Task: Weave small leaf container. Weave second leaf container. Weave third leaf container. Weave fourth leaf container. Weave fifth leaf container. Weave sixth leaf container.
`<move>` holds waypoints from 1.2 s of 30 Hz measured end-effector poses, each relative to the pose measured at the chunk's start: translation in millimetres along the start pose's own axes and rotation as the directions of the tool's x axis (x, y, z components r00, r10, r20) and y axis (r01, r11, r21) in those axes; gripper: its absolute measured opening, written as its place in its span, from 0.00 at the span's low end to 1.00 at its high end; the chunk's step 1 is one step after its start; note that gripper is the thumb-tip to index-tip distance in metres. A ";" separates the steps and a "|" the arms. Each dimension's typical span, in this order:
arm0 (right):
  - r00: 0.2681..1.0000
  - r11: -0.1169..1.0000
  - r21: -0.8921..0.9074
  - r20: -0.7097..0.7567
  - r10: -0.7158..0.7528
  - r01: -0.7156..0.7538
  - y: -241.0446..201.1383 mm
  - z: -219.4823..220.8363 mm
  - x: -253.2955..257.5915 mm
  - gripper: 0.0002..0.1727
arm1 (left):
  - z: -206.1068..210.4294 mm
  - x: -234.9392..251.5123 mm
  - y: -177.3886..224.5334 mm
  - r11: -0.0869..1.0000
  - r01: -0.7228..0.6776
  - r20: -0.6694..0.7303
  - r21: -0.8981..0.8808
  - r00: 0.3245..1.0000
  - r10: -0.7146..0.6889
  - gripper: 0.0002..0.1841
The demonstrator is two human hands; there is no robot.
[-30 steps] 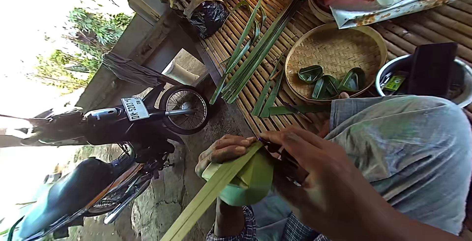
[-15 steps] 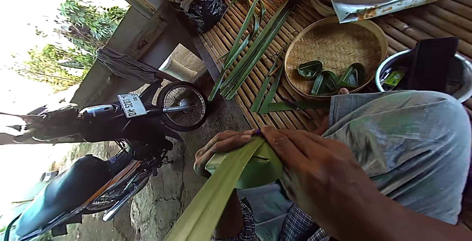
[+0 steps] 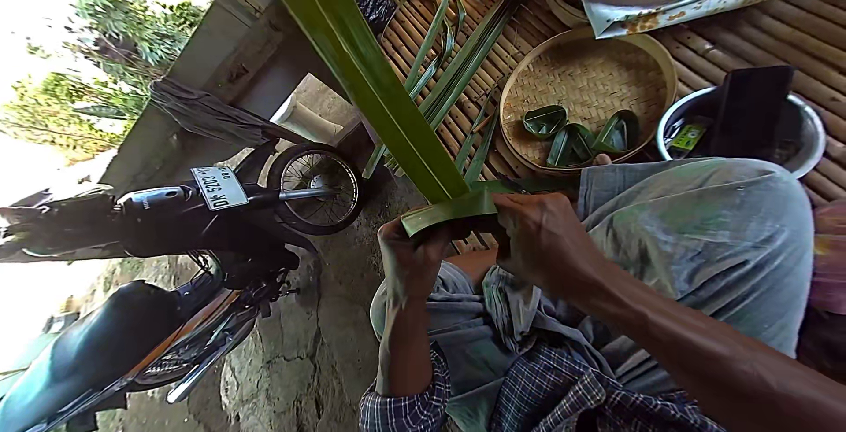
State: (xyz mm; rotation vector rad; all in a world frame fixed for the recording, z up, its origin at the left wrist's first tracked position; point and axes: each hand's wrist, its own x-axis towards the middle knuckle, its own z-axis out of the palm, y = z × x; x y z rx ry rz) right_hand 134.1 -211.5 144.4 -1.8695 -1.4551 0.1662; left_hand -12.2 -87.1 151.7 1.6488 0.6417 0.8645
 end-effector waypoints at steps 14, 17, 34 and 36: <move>0.830 0.309 0.808 0.348 0.435 -0.501 16.2 -1.1 -19.4 0.30 | 25.4 2.0 -17.6 0.935 0.237 -0.171 -0.262 0.943 -0.287 0.14; 0.780 0.295 0.807 0.291 0.555 -0.511 8.4 6.1 -11.7 0.27 | 42.5 -2.5 -10.8 0.912 0.234 -0.180 -0.338 0.935 -0.307 0.13; 0.896 0.724 0.531 0.226 0.381 -0.441 22.5 -38.1 19.6 0.24 | 13.5 8.5 22.3 0.904 0.379 0.118 -0.197 0.925 -0.362 0.23; 0.920 0.751 0.532 0.223 0.323 -0.392 20.5 -40.8 25.0 0.23 | 12.1 12.6 32.1 0.936 0.329 0.118 -0.128 0.942 -0.315 0.23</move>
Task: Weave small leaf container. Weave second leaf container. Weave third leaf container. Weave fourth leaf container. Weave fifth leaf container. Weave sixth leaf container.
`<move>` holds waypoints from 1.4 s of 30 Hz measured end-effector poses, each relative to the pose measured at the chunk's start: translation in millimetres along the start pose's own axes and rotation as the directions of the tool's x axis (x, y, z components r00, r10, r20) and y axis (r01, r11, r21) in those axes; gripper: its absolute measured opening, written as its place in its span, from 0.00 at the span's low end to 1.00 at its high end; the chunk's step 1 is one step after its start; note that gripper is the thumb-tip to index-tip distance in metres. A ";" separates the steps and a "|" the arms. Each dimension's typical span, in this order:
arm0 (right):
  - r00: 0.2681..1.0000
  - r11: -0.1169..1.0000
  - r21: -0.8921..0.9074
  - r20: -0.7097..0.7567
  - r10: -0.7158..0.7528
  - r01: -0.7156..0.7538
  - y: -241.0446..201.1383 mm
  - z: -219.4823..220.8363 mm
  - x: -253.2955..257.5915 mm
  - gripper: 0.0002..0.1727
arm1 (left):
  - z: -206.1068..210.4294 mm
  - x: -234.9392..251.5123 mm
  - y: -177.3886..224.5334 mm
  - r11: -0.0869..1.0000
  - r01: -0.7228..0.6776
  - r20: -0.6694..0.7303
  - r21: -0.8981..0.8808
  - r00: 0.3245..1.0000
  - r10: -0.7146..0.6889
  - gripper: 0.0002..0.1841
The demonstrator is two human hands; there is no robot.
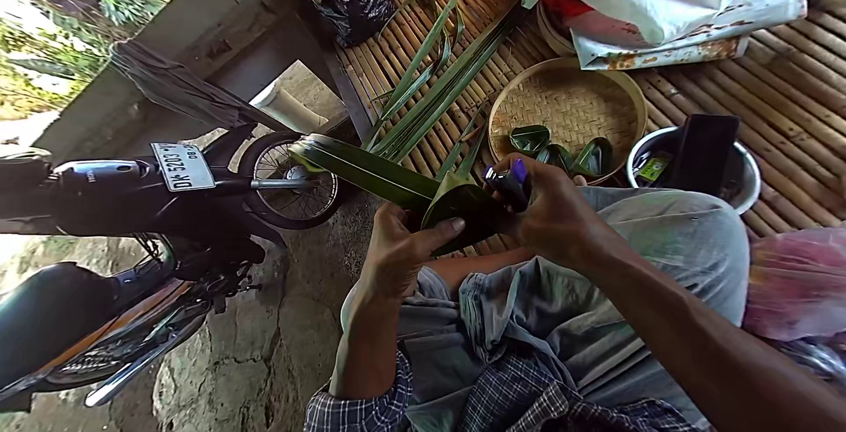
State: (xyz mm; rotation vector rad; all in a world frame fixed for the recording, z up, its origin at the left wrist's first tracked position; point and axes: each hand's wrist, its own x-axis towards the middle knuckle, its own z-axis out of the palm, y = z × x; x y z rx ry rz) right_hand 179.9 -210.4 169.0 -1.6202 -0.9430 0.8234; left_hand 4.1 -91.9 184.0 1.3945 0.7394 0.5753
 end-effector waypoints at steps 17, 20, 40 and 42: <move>0.923 0.771 0.611 -0.165 0.349 -0.182 3.7 34.6 -2.9 0.15 | 38.3 2.0 -20.5 0.960 -0.277 -0.422 -0.044 0.876 0.233 0.19; 0.912 0.747 0.640 -0.176 0.370 -0.180 4.6 34.2 -1.2 0.18 | 44.9 -1.7 -23.8 0.962 -0.270 -0.402 -0.050 0.887 0.228 0.20; 0.941 0.966 0.211 -0.268 0.207 -0.152 17.1 34.7 -17.9 0.21 | 51.4 17.7 -42.0 0.945 -0.280 -0.492 0.170 0.806 0.327 0.18; 0.965 0.959 0.228 -0.162 0.206 -0.166 19.6 32.5 -28.1 0.19 | 46.3 20.2 -43.4 0.944 -0.295 -0.505 0.147 0.798 0.328 0.18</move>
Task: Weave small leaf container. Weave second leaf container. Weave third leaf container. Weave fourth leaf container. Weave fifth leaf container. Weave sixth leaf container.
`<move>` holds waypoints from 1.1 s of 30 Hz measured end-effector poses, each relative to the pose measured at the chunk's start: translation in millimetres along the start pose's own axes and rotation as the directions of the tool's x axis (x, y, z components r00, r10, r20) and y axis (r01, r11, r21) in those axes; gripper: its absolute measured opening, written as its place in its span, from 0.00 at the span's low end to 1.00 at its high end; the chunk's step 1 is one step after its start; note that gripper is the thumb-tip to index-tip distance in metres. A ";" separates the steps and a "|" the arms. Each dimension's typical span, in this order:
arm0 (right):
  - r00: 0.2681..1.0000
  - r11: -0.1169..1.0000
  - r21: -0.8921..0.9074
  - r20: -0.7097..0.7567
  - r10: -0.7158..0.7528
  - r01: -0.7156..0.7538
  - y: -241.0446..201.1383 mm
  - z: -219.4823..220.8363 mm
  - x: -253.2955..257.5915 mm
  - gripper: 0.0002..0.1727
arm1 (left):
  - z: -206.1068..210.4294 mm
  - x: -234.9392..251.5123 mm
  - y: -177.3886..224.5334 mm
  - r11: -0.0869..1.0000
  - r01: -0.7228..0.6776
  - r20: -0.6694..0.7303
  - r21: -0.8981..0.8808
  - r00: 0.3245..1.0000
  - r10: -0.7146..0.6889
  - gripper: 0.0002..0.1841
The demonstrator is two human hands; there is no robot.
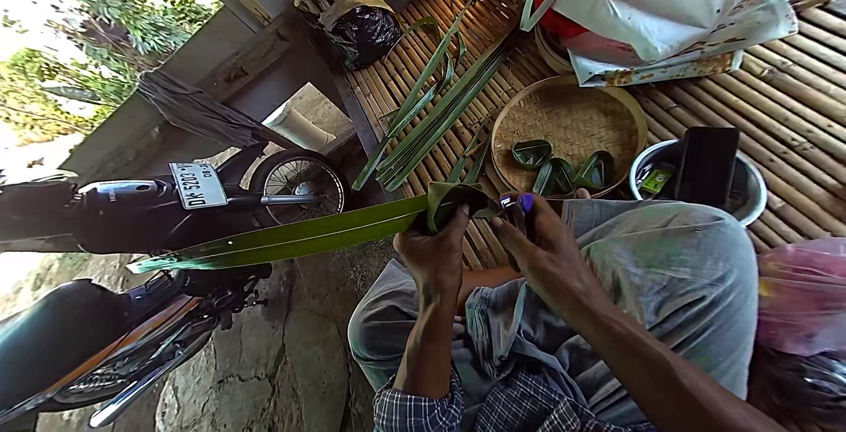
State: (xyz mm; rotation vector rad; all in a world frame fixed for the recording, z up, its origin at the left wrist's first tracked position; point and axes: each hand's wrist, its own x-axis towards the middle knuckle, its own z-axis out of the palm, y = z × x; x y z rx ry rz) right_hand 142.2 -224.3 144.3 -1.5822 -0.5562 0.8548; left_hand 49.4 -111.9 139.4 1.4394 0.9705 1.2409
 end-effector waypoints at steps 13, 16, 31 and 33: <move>0.969 0.994 0.023 0.228 0.095 -0.103 -7.5 3.6 -4.2 0.20 | -4.5 -4.0 5.3 0.999 -0.038 -0.009 0.021 0.999 0.038 0.19; 0.977 0.990 -0.140 0.207 0.040 -0.011 -7.0 5.4 -6.6 0.19 | -4.2 -3.3 4.9 1.000 -0.011 -0.027 -0.029 1.000 0.010 0.20; 0.978 0.913 0.351 0.098 0.186 -0.209 -2.6 9.2 -1.3 0.13 | -4.5 -15.7 6.6 0.996 0.084 0.042 -0.038 0.996 -0.083 0.19; 0.968 0.886 0.392 0.117 0.220 -0.249 -2.8 8.3 -0.4 0.12 | -5.0 -15.2 6.5 0.994 0.107 0.058 -0.035 0.993 -0.105 0.20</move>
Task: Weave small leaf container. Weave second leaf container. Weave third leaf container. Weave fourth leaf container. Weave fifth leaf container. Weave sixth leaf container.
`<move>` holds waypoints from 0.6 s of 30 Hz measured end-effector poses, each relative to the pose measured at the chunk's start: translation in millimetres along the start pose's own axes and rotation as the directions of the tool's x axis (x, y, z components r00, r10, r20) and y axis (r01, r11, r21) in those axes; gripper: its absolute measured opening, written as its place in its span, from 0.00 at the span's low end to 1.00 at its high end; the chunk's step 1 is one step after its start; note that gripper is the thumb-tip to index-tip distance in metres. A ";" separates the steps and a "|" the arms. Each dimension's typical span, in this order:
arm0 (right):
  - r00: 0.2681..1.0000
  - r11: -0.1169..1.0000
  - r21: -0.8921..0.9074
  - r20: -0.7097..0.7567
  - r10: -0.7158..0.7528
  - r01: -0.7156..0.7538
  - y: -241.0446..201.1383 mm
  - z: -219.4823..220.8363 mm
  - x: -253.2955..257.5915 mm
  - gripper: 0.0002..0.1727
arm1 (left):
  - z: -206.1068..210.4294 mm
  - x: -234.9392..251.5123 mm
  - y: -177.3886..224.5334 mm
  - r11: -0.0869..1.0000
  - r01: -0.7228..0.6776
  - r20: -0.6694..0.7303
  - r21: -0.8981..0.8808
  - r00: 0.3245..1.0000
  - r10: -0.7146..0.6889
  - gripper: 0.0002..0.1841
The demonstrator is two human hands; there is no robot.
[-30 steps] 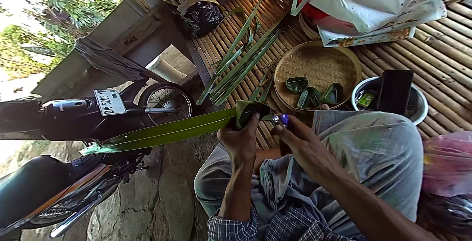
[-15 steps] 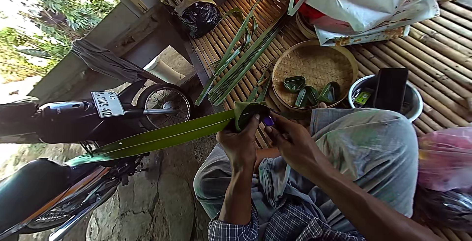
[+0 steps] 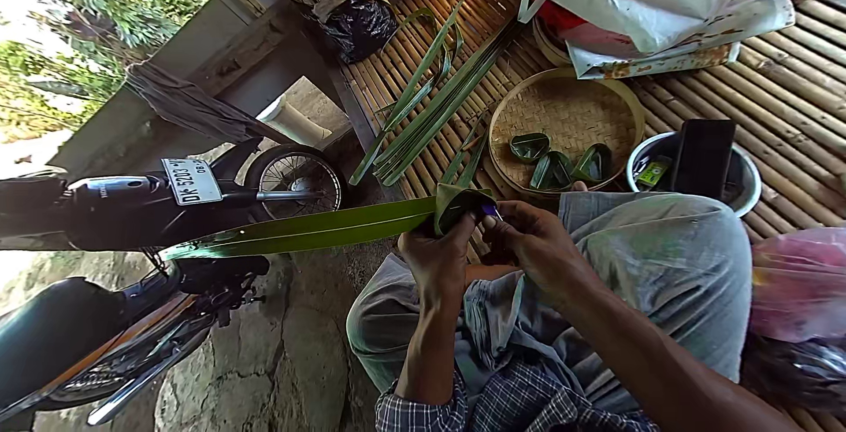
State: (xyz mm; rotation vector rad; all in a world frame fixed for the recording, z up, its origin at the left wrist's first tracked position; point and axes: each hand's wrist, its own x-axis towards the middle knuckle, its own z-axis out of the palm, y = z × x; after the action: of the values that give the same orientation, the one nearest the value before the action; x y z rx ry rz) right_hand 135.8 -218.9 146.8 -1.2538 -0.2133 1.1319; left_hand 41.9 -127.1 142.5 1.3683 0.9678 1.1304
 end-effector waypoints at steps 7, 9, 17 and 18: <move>0.992 0.999 -0.009 -0.126 0.030 -0.031 8.0 -2.5 11.3 0.07 | -6.8 -1.8 -9.4 0.994 0.004 0.076 0.111 0.997 -0.012 0.11; 0.993 1.000 -0.012 -0.117 0.018 -0.019 13.6 -5.7 17.3 0.07 | -10.7 -0.9 -13.8 0.995 -0.008 0.085 0.096 0.996 0.000 0.09; 0.956 0.960 -0.264 0.248 0.160 -0.092 22.9 -41.7 -17.2 0.22 | -57.0 36.1 -8.6 0.930 0.159 0.232 0.332 0.942 -0.244 0.14; 0.970 0.931 -0.363 0.236 0.051 0.040 18.2 -48.7 -18.9 0.23 | -63.4 40.7 -5.1 0.911 0.188 0.319 0.367 0.895 -0.313 0.15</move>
State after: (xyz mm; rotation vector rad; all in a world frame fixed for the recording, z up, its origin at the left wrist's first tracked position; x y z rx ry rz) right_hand 149.7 -266.3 122.0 -1.4390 -0.6301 1.2891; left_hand -10.7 -72.9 141.2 1.5946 1.0446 0.4955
